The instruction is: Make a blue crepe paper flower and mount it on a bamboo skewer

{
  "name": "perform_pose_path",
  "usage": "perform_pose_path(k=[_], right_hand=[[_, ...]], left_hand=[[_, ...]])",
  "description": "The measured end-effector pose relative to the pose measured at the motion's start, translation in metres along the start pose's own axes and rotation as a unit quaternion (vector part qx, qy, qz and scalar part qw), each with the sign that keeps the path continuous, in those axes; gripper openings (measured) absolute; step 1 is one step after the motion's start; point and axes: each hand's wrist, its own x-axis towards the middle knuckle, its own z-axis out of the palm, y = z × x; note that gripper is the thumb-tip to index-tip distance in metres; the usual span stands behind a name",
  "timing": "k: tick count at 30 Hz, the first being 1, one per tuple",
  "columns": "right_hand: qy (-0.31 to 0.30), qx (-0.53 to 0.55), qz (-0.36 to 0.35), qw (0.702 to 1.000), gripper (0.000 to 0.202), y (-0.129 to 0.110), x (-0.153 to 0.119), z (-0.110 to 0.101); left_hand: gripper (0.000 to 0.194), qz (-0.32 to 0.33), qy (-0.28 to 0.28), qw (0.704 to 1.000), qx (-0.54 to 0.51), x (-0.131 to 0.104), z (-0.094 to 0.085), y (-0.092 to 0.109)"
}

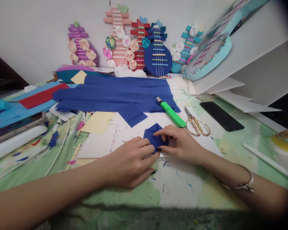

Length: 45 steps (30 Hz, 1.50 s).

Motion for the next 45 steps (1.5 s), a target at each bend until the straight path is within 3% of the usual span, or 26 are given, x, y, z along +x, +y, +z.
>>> perform_pose_path(k=[12,24,31,34,37,40,45], right_hand=[[-0.016,0.005,0.01,1.0,0.03,-0.001,0.001,0.0],[-0.012,0.007,0.033,0.999,0.025,0.013,-0.002,-0.013],[-0.033,0.042,0.041,0.998,0.024,0.015,-0.002,-0.02],[-0.025,0.107,0.053,0.993,0.021,0.019,-0.004,-0.023],[0.008,0.184,0.093,0.979,0.021,0.027,-0.006,-0.026],[0.049,0.188,0.101,0.976,0.019,0.034,-0.007,-0.029],[-0.01,0.126,0.033,0.991,0.014,0.034,-0.008,-0.03]], left_hand=[[0.03,-0.036,-0.004,0.998,-0.047,0.0,-0.002,0.0],[0.025,-0.04,-0.001,0.997,-0.062,0.0,-0.002,-0.001],[0.019,-0.034,-0.001,0.997,-0.069,0.001,-0.004,-0.001],[0.015,-0.031,0.003,0.997,-0.065,0.001,-0.005,-0.002],[0.017,-0.019,0.021,0.998,-0.052,0.001,-0.003,-0.004],[0.016,-0.01,0.054,0.998,-0.027,0.0,0.0,-0.008],[0.015,-0.019,0.13,0.991,0.035,0.0,0.005,-0.015]])
